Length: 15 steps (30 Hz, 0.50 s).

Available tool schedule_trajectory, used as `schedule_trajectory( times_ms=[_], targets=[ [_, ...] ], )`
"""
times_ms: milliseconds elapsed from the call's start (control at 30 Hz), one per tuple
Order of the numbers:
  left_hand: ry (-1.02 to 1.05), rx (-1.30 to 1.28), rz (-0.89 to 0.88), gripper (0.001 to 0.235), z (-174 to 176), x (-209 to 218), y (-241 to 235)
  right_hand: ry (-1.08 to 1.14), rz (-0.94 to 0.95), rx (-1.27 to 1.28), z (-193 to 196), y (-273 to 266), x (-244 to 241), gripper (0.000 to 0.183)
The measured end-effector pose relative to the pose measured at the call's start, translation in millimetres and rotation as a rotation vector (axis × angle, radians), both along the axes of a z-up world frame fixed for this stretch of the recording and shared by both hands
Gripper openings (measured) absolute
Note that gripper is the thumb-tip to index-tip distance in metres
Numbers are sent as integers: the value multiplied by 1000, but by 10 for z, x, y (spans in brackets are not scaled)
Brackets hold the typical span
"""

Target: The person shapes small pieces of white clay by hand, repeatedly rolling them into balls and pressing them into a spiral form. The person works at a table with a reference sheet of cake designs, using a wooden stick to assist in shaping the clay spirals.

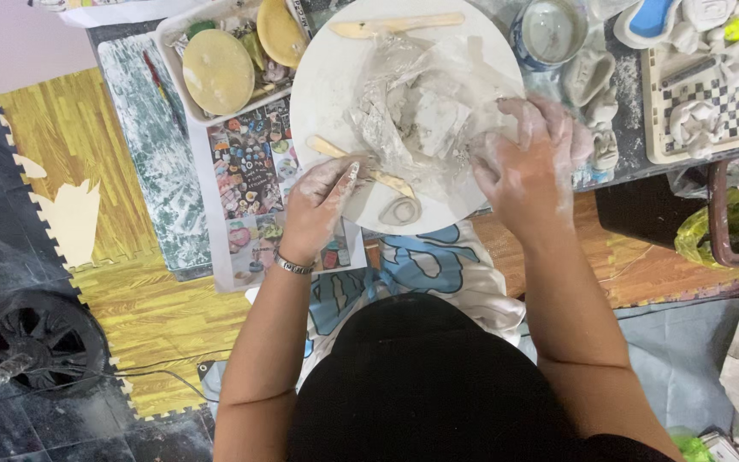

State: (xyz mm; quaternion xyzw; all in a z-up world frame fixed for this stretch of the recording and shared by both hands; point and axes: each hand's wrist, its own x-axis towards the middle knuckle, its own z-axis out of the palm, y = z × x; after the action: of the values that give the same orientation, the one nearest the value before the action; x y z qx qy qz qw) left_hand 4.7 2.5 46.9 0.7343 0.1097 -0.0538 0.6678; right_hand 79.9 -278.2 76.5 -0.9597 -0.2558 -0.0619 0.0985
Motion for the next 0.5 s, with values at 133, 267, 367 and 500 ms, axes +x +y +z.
schedule_trajectory(
  times_ms=[133,267,367,500],
  targets=[
    [-12,-32,5,24,40,17,3,-44,6,45,74,75,0,18],
    [-38,76,-16,25,-1,-7,17,-27,26,63,117,88,5,22],
    [11,-45,28,25,-48,-7,0,-50,24,76,101,93,16,23],
    [96,-91,61,27,-41,0,-90,7,24,230,105,85,7,17]
  ],
)
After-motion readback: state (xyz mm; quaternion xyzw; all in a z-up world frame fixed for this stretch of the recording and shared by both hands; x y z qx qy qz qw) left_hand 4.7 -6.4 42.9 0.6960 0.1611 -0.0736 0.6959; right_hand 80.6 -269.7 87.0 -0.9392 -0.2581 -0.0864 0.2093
